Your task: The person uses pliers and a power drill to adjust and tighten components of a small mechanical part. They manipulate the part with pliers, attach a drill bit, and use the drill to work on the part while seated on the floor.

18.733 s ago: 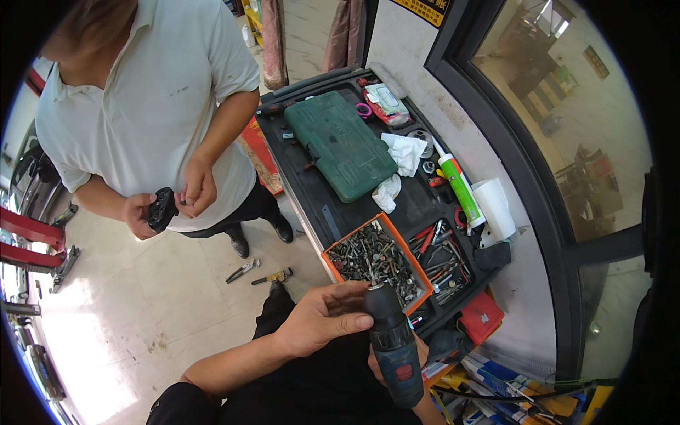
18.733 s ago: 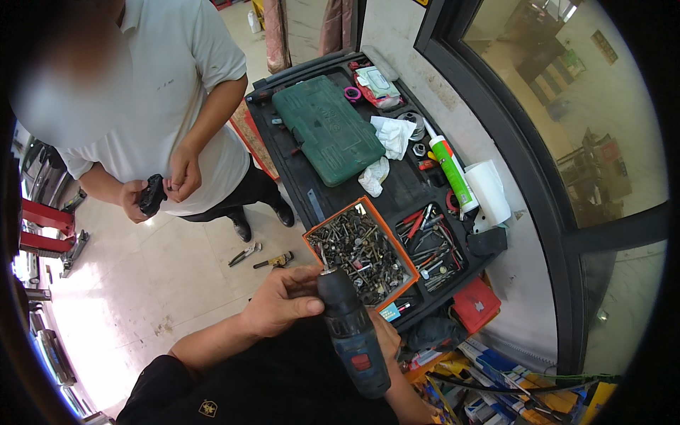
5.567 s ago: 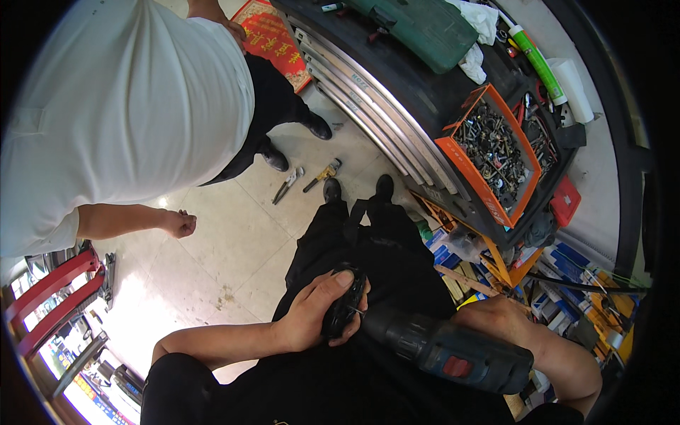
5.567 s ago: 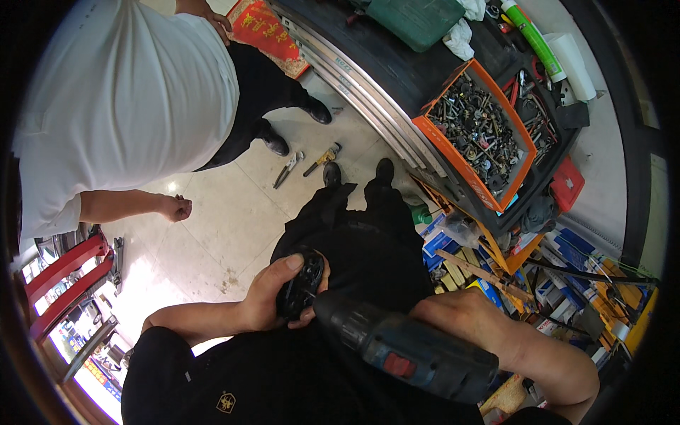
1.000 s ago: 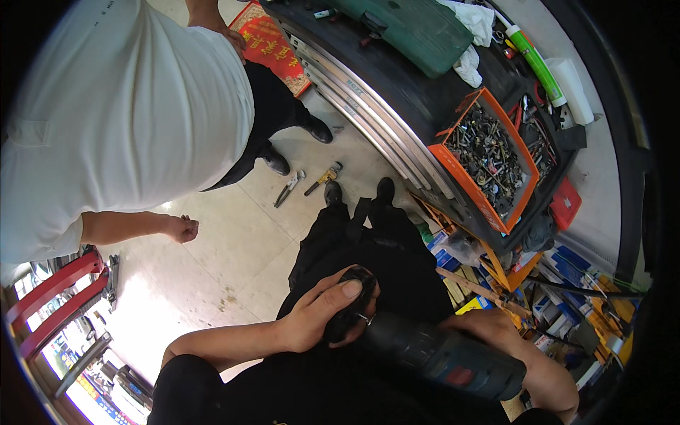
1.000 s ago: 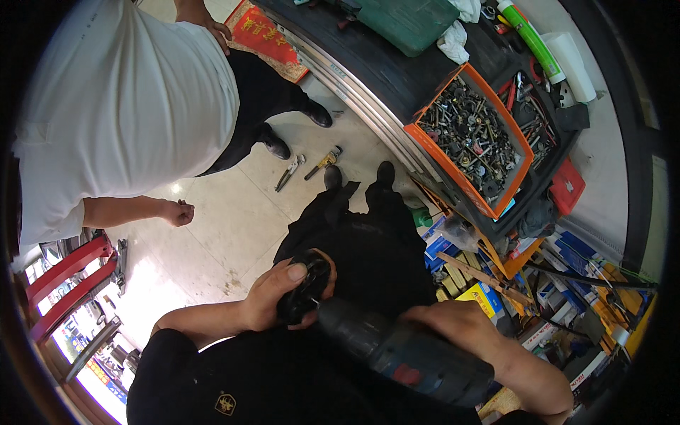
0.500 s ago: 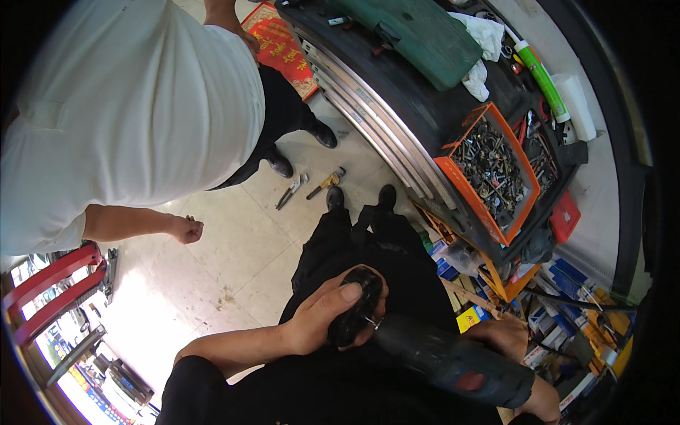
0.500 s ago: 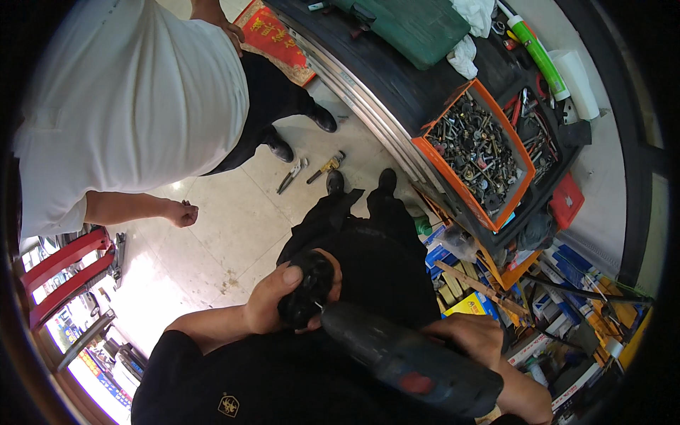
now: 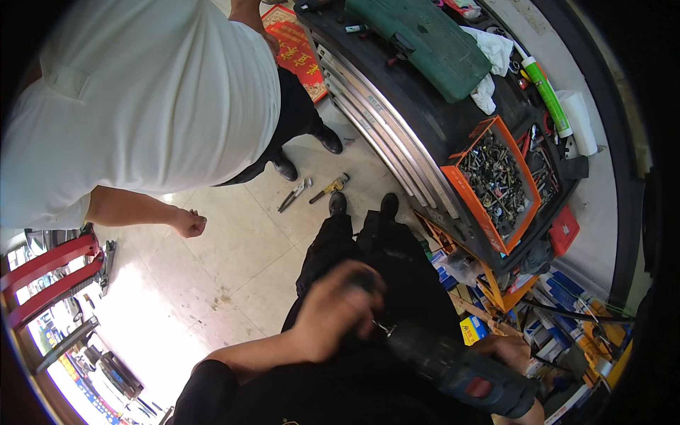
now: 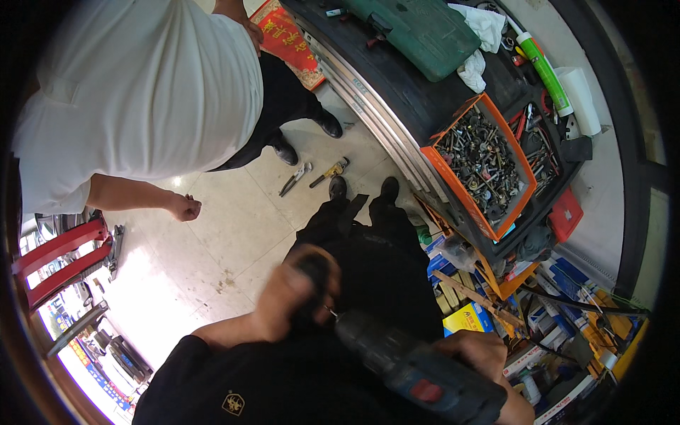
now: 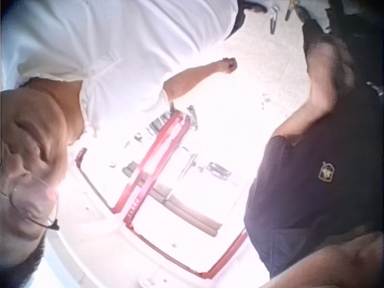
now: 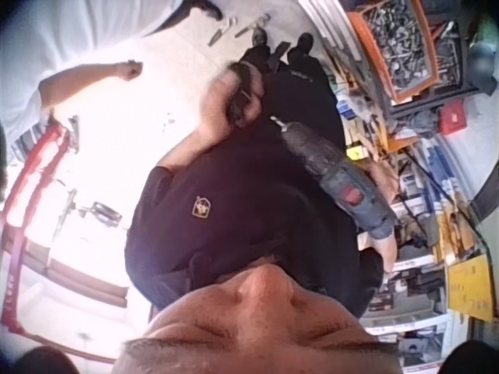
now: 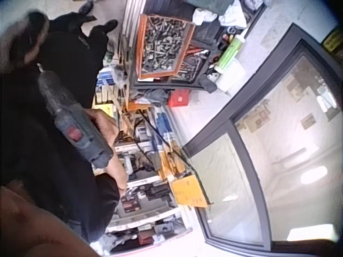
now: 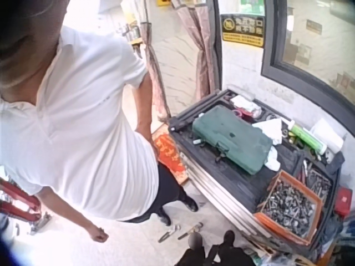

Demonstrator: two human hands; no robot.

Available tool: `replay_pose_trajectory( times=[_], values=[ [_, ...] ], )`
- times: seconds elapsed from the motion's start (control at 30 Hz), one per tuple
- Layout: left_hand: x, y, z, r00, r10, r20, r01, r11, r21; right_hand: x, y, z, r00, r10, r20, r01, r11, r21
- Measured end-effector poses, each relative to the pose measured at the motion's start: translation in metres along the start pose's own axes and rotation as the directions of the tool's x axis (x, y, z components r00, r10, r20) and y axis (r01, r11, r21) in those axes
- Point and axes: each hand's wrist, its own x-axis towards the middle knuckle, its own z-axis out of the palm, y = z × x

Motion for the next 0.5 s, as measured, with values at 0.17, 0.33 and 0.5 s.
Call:
replay_pose_trajectory(
  times=[0.17, 0.33, 0.5],
  values=[
    [-0.009, 0.006, 0.0, 0.998, -0.041, 0.043, 0.053, 0.945, -0.324, -0.039, 0.027, -0.007, 0.961, 0.211, -0.179, -0.243, 0.953, -0.182],
    [-0.001, -0.007, 0.009, 0.936, 0.001, 0.353, 0.255, 0.689, -0.679, -0.032, 0.041, -0.006, 0.914, 0.336, -0.228, -0.343, 0.939, 0.008],
    [0.001, -0.014, 0.023, 0.923, 0.068, 0.378, 0.255, 0.627, -0.736, -0.022, 0.034, -0.016, 0.941, 0.306, -0.144, -0.303, 0.952, 0.038]
  ],
)
